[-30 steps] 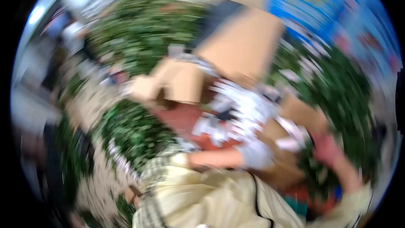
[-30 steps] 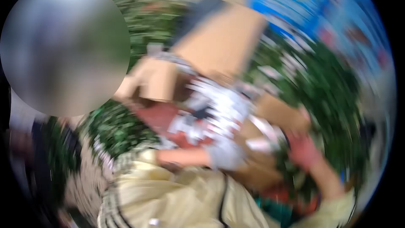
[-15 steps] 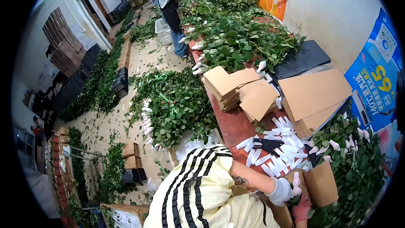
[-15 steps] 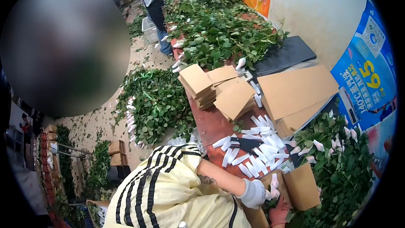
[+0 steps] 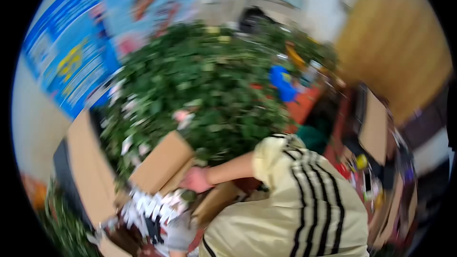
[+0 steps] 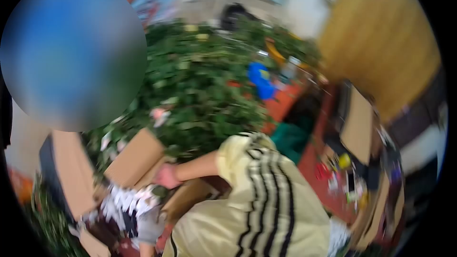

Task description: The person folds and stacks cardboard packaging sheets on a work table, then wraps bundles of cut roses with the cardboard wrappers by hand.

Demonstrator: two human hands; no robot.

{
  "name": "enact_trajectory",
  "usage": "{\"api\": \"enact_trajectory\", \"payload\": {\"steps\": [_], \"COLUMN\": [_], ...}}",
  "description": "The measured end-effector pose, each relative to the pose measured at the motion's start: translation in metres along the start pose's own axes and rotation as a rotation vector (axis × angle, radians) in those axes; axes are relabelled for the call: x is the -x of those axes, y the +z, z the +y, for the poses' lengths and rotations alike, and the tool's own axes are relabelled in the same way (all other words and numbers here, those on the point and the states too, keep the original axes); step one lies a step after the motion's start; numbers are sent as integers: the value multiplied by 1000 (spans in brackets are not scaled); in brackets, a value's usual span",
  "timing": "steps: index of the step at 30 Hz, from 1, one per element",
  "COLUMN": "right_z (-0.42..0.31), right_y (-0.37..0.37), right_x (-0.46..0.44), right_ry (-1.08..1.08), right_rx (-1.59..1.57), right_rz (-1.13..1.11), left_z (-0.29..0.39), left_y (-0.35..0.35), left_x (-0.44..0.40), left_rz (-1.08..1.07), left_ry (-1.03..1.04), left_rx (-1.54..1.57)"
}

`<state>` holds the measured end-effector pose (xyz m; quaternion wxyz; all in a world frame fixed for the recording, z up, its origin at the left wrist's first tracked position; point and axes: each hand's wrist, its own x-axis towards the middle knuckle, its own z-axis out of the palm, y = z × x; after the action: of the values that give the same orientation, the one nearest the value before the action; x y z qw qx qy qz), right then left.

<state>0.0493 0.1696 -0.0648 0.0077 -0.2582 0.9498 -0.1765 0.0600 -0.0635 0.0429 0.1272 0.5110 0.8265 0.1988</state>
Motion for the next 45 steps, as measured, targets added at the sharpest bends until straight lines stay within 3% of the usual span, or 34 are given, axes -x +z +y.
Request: {"api": "enact_trajectory", "payload": {"steps": [1,2,4,5,7,8,10,11,12,13,14,18,20,21,23,25,27,28,32,33,35,37,39,42,45], "right_z": [-10,-18,-32,-37,-36,-41,-36,-48,-19,1,2,-25,-30,-35,-39,-33,-24,-20,-8,-9,-15,-25,-25,-27,-28], "right_y": [-11,-19,-23,-16,1,-24,-71,-122,-125,-118,-78,-133,-143,-145,-156,-130,-113,-111,-103,-104,-112,-123,-110,-103,-100], "right_x": [7,4,-3,-3,-6,-16,-18,-25,-10,-7,2,11,25,16,-3,-4,-10,-12,-7,-6,-4,-2,3,-11,-17], "right_ry": [-33,8,15,-14,-77,-66,-103,5,-59,38,-6,-34,-109,-117,18,-77,-7,27,-28,-54,-81,-30,-24,57,30], "right_rx": [114,103,180,148,7,63,0,62,-38,-8,88,400,447,434,198,346,324,311,280,287,292,279,265,277,383], "right_rz": [50,68,-238,-208,-184,-379,-373,-526,-372,-483,-474,-470,-95,-99,-474,-386,-204,-169,-233,-352,-477,-549,-501,-355,-375], "left_z": [6,9,13,19,21,23,11,-2,9,21,9,-2,-28,-45,-61,-62,-61,-65,-69,-68,-63,-64,-72,-70,-65], "left_y": [6,6,8,7,7,0,1,16,5,-14,-12,-53,-49,-41,-20,-14,-15,-11,-7,-8,-7,8,21,23,23], "left_x": [2,6,19,27,37,40,38,36,10,-12,4,11,12,8,-10,-20,-25,-23,-20,-19,-13,-8,-7,-5,-2], "left_rz": [-97,-130,-127,-129,104,139,103,220,134,141,210,294,323,368,338,316,196,264,105,104,-145,-99,-113,-82,-20], "left_ry": [-138,-108,-219,-273,-66,-81,-154,-44,-132,-134,-108,-174,-214,-186,-200,-203,-372,-405,-482,-482,-370,-406,-608,-555,-498], "left_rx": [39,30,22,33,52,39,132,38,31,-21,35,355,392,354,291,220,344,401,382,381,578,573,652,583,573]}}
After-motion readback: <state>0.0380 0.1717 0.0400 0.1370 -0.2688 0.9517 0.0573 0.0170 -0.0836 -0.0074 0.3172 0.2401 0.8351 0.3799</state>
